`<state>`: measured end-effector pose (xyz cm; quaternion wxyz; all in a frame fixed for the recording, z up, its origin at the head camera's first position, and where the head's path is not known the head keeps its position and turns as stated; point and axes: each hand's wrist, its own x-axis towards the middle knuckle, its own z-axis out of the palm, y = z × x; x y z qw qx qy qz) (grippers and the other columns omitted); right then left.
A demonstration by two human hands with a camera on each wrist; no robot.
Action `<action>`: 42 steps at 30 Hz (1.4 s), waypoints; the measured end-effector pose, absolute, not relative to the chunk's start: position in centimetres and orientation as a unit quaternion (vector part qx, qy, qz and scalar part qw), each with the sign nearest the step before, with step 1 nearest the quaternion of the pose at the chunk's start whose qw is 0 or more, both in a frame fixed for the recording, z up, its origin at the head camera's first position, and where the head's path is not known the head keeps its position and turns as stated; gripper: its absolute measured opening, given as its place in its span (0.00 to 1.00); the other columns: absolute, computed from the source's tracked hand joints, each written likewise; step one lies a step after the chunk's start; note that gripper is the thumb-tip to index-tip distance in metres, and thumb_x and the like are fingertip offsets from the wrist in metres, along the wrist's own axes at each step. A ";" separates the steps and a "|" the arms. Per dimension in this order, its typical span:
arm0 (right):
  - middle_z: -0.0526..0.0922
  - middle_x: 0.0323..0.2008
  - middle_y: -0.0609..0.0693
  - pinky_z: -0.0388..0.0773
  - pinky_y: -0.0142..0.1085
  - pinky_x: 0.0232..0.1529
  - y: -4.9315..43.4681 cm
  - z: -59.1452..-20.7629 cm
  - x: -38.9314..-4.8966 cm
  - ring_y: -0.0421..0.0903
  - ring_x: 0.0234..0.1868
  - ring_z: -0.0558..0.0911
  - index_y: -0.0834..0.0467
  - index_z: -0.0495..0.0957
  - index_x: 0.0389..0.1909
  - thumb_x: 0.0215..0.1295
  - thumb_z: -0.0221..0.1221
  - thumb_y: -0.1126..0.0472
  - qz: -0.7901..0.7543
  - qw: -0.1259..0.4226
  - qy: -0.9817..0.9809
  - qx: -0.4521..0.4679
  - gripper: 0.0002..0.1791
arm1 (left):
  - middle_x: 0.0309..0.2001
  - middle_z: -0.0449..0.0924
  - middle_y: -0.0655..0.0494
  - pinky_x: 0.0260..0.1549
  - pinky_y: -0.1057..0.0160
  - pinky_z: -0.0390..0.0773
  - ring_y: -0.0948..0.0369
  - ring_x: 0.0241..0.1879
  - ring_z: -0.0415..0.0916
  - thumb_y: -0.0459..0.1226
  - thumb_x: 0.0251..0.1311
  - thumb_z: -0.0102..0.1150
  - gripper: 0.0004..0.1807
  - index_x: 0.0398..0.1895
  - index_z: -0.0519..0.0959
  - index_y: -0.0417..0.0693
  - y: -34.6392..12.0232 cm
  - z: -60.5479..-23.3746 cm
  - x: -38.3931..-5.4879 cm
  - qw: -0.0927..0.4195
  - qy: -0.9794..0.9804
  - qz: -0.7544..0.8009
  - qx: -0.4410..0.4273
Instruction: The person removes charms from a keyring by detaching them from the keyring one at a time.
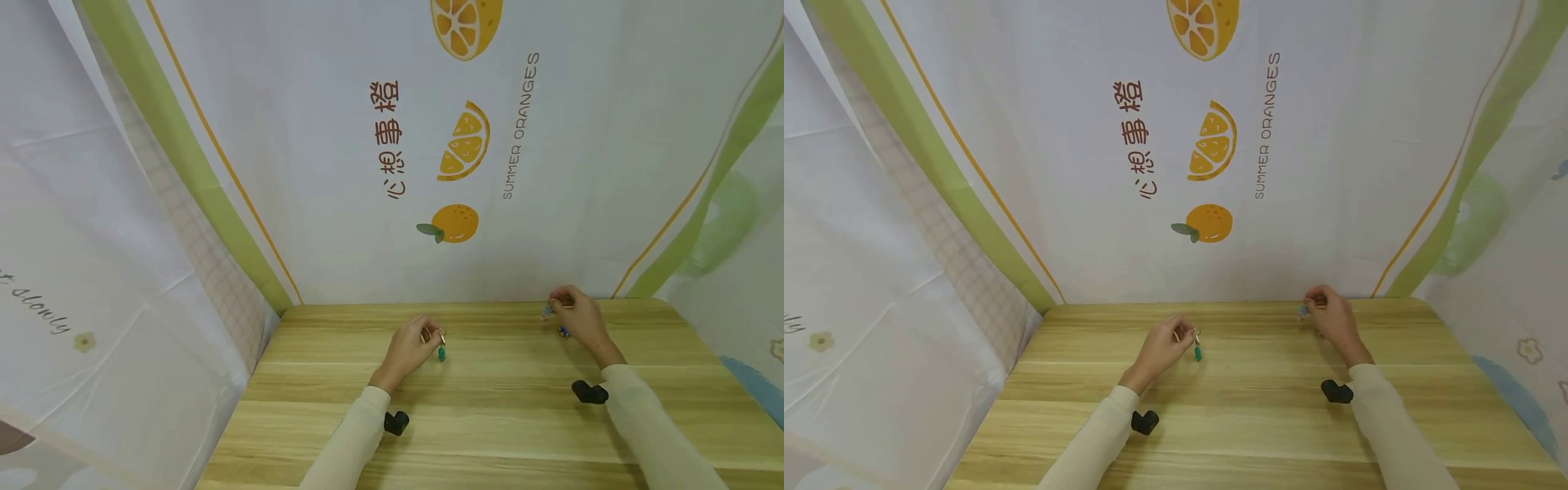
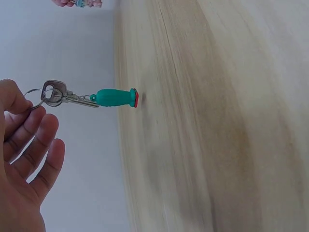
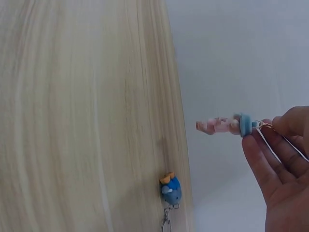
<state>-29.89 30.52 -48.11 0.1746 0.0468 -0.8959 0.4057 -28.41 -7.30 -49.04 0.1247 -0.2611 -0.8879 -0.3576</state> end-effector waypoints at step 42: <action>0.83 0.50 0.72 0.70 0.21 0.35 34.9 -50.6 -30.6 0.65 0.51 0.82 0.71 0.78 0.54 0.82 0.52 0.63 0.393 0.165 -0.904 -0.011 0.14 | 0.41 0.85 0.58 0.30 0.72 0.77 0.69 0.34 0.77 0.39 0.77 0.58 0.06 0.44 0.84 0.51 -7.4 -49.0 -28.2 0.105 -0.890 -0.356 -0.264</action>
